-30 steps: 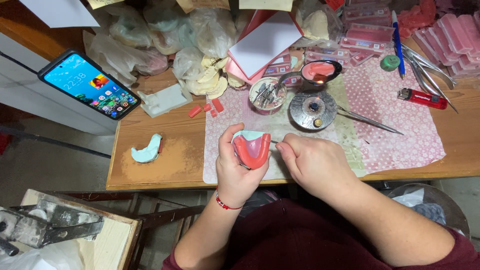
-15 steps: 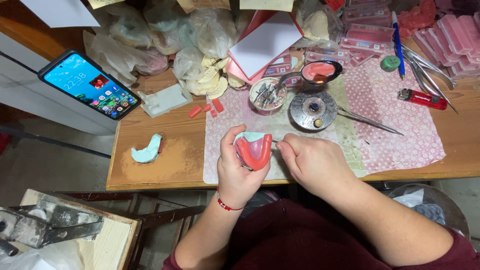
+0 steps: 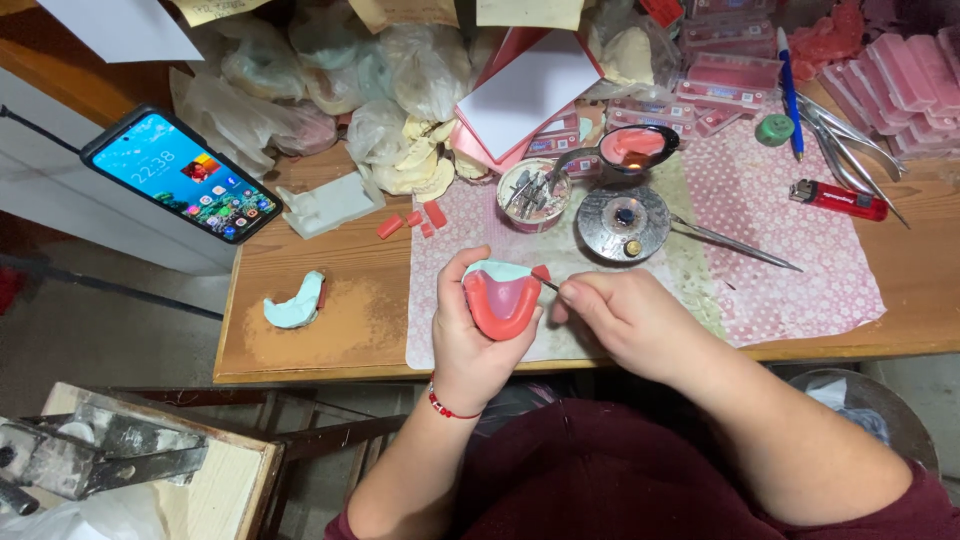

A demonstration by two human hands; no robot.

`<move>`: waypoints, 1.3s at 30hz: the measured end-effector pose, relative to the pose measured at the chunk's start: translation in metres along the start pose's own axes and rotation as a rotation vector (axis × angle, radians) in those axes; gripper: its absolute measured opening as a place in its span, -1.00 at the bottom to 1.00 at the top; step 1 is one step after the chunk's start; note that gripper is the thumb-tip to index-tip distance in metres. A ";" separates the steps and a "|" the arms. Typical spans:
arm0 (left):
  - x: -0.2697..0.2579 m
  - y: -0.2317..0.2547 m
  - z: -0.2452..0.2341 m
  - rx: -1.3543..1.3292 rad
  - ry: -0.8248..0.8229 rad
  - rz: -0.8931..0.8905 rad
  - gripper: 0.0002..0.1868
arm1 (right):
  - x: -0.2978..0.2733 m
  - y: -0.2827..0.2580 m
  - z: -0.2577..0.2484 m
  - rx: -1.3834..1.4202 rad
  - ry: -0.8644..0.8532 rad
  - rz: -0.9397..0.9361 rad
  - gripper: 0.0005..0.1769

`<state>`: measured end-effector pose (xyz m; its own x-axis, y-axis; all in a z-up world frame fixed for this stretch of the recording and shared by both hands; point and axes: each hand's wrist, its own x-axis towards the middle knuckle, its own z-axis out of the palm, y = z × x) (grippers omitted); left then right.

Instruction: Applying and shaping wax on a dental prosthesis model using a dental tool and heat source.

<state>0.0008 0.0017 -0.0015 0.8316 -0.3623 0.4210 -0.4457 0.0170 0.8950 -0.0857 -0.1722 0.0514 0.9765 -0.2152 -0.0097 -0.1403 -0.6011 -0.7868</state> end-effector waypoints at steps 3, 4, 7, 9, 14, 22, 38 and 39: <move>0.002 -0.001 -0.003 -0.049 -0.022 -0.017 -0.18 | -0.003 0.014 0.006 0.200 -0.055 0.005 -0.55; 0.003 0.000 -0.003 -0.074 -0.030 -0.033 -0.18 | -0.003 0.016 0.007 0.221 -0.045 -0.010 -0.56; 0.005 0.003 -0.004 -0.146 -0.053 -0.071 -0.17 | -0.003 0.020 0.007 0.257 -0.016 -0.070 -0.59; 0.007 0.003 -0.004 -0.194 -0.066 -0.091 -0.17 | -0.002 0.027 0.009 0.270 0.003 -0.116 -0.61; 0.010 0.004 -0.006 -0.168 -0.116 -0.115 -0.17 | 0.001 0.017 0.009 0.325 0.198 -0.394 -0.39; 0.014 0.005 -0.007 -0.243 -0.133 -0.151 -0.17 | 0.007 0.008 0.013 0.214 0.294 -0.448 -0.79; 0.016 0.003 -0.006 -0.200 -0.179 -0.168 -0.16 | 0.004 0.013 0.027 -0.209 0.497 -0.512 -0.91; 0.016 0.003 -0.006 -0.200 -0.180 -0.168 -0.16 | 0.005 0.013 0.026 -0.209 0.498 -0.512 -0.91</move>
<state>0.0145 0.0015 0.0089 0.8081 -0.5342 0.2482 -0.2183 0.1197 0.9685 -0.0788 -0.1613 0.0250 0.7452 -0.1626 0.6467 0.2355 -0.8431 -0.4834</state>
